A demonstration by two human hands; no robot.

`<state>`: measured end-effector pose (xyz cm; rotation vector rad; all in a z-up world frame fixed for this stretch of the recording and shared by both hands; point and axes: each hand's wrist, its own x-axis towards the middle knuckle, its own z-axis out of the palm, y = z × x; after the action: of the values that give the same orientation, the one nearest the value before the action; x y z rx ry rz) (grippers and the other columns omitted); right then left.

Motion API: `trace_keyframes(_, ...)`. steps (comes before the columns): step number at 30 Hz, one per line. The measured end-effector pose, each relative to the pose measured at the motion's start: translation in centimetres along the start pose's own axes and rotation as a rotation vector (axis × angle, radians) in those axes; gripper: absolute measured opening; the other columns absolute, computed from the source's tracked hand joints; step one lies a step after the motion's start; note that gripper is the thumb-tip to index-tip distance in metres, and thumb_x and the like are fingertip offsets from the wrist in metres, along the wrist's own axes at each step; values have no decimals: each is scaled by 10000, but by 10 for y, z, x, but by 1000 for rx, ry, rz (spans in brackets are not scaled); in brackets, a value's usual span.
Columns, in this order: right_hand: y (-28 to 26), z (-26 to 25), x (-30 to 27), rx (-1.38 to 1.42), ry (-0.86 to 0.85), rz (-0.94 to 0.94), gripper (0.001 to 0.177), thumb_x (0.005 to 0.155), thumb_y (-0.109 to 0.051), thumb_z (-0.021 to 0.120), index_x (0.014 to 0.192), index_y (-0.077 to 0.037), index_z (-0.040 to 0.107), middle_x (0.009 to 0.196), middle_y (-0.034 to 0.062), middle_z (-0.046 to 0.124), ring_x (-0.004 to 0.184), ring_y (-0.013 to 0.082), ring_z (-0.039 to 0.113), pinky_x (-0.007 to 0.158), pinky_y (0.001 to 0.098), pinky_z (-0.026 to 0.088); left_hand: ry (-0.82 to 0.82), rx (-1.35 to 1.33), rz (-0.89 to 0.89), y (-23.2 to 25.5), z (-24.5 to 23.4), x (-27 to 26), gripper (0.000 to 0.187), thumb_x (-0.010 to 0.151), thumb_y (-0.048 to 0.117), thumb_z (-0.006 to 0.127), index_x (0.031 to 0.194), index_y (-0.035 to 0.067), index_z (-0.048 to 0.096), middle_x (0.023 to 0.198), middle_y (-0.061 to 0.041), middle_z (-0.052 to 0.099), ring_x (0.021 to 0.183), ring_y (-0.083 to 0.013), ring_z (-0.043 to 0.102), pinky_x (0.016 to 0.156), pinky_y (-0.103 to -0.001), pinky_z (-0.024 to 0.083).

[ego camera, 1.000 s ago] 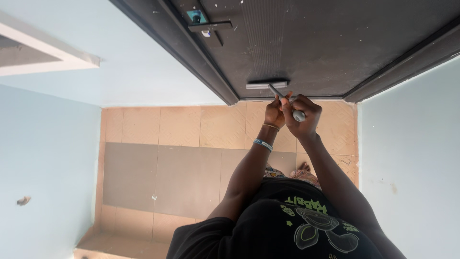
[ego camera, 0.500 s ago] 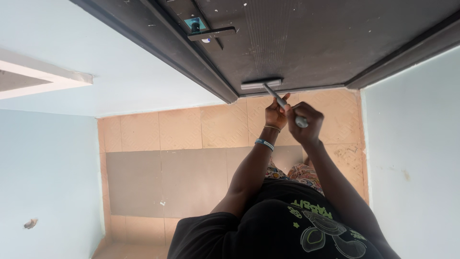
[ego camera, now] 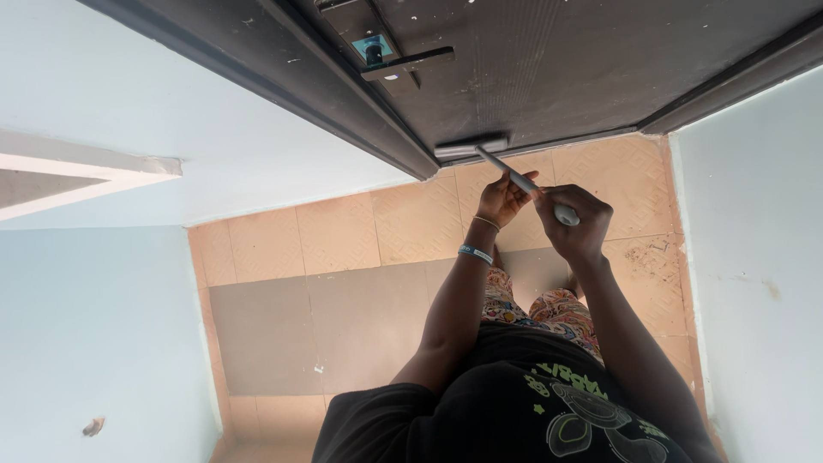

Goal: The person cleans a dark door using a squeegee to wipe the surface and then uses their hands to wipe the edges and specific spots.

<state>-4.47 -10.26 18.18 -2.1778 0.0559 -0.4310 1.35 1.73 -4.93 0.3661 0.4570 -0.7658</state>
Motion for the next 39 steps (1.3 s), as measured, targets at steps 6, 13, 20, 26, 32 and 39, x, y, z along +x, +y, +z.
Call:
trace_keyframes(6,11,45,-5,-44,-71,13,166,889,-144,854,907,-13,754,889,116,765,735,211,743,618,321,577,150,-107,21,5,1,0,528,1154,341,199,1296,-64,508,1300,-231,628,1090,-294,680,895,-355,621)
trace_keyframes(13,-13,34,-3,-41,-129,-35,164,861,-55,771,1017,-18,736,1080,147,748,920,266,762,777,335,616,-2,-55,-55,19,-17,-7,474,1160,255,200,1321,-84,491,1402,-249,599,1265,-325,609,1010,-405,567)
trace_keyframes(20,3,56,-3,-102,-169,91,155,876,-65,777,1020,-12,758,982,150,741,821,262,743,707,343,592,21,-128,0,2,-32,3,433,1137,255,236,1208,-76,506,1385,-186,630,1243,-307,628,1045,-428,559)
trace_keyframes(26,10,53,-3,-100,-159,128,137,888,-68,761,1020,-32,768,939,133,745,772,226,738,657,331,582,-43,-47,-19,3,-40,-5,441,1168,199,278,1381,-100,522,1395,-202,638,1179,-227,640,1035,-377,540)
trace_keyframes(32,24,65,-10,-90,-104,61,143,852,-65,764,990,-26,758,915,138,722,773,242,727,667,343,574,8,-109,24,-1,-37,-6,415,1133,182,294,1359,-105,493,1385,-206,625,1218,-247,652,1055,-360,548)
trace_keyframes(39,17,69,-7,-35,-115,76,127,870,-76,731,985,-28,756,914,136,722,770,252,729,671,347,575,-12,-178,103,4,-35,-12,424,1150,180,301,1390,-100,511,1394,-189,628,1271,-231,624,1038,-337,533)
